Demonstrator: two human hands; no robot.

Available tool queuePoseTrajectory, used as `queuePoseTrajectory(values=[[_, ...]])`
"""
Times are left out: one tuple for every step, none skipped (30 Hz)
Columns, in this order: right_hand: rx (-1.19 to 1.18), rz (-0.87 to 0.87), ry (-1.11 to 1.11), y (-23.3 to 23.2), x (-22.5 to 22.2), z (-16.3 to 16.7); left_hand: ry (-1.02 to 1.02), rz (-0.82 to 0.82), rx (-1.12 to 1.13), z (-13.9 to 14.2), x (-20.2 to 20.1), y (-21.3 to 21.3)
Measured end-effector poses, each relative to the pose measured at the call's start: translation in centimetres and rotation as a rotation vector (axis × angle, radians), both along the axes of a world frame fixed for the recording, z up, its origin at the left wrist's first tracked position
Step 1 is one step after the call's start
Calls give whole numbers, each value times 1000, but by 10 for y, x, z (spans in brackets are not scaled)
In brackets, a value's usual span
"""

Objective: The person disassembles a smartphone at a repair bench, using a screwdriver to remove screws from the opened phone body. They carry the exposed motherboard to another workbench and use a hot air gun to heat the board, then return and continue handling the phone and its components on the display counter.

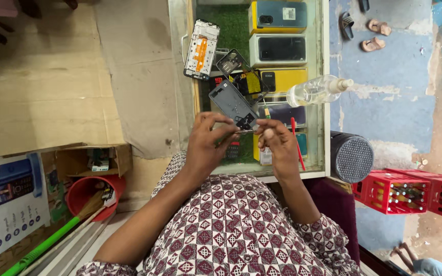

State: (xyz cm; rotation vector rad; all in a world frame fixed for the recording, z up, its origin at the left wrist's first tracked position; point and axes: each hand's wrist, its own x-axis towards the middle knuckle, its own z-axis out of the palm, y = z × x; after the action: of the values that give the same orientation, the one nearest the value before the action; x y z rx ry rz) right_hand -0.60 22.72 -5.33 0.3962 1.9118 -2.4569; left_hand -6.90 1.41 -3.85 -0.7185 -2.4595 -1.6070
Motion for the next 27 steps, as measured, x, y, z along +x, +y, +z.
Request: queuePoseTrajectory(values=[[-86,-2,9,0,2,1,102,8,-15,3,-1,-3],[-184,26,-36,0,4,1,196,-14,-44,4,-3,-6],[-282,53,-79,-1,7,2,292,-37,-73,5,-5,-10],[-379,78,-124,-1,10,2,385,-61,-100,5,-8,-13],[-477,72,-183,-2,13,3,446,-97,-112,5,-11,-16],[-574,68,-241,-3,15,2,507,-129,-123,3,-15,-19],[-670,66,-298,-3,17,1,571,-160,-135,2,-19,-21],[-644,77,-299,-3,18,0,609,-177,-136,0,-22,-23],[-619,87,-302,-2,18,-1,647,-195,-137,-2,-24,-24],[-593,99,-299,-2,17,-3,689,-213,-138,-3,-26,-24],[-544,109,-308,-1,16,-6,696,-223,-138,-5,-27,-23],[-497,118,-319,1,15,-8,700,-234,-139,-6,-27,-22],[-454,126,-331,2,15,-11,702,-247,-144,-6,-26,-22],[-393,111,-328,4,14,-14,671,-220,-153,-7,-25,-22],[-334,98,-321,4,14,-17,642,-194,-164,-8,-22,-21],[-275,81,-317,5,15,-21,612,-170,-174,-10,-20,-22],[-160,66,-295,5,15,-25,530,-134,-140,-12,-16,-24],[-42,50,-279,5,17,-29,443,-98,-102,-15,-12,-25],[78,36,-256,6,18,-34,361,-61,-64,-19,-8,-26],[202,53,-264,6,20,-39,234,-30,-30,-24,-4,-28],[326,71,-270,5,22,-44,109,0,2,-29,0,-30],[448,88,-276,4,23,-50,-16,29,32,-35,4,-32],[504,140,-283,3,24,-57,-160,60,107,-42,8,-32],[560,195,-296,1,25,-64,-311,92,182,-48,13,-32],[616,250,-306,-1,27,-70,-459,125,256,-53,17,-31],[598,267,-315,-3,27,-76,-501,129,268,-58,20,-31],[581,286,-324,-5,28,-82,-543,135,279,-62,23,-31]])
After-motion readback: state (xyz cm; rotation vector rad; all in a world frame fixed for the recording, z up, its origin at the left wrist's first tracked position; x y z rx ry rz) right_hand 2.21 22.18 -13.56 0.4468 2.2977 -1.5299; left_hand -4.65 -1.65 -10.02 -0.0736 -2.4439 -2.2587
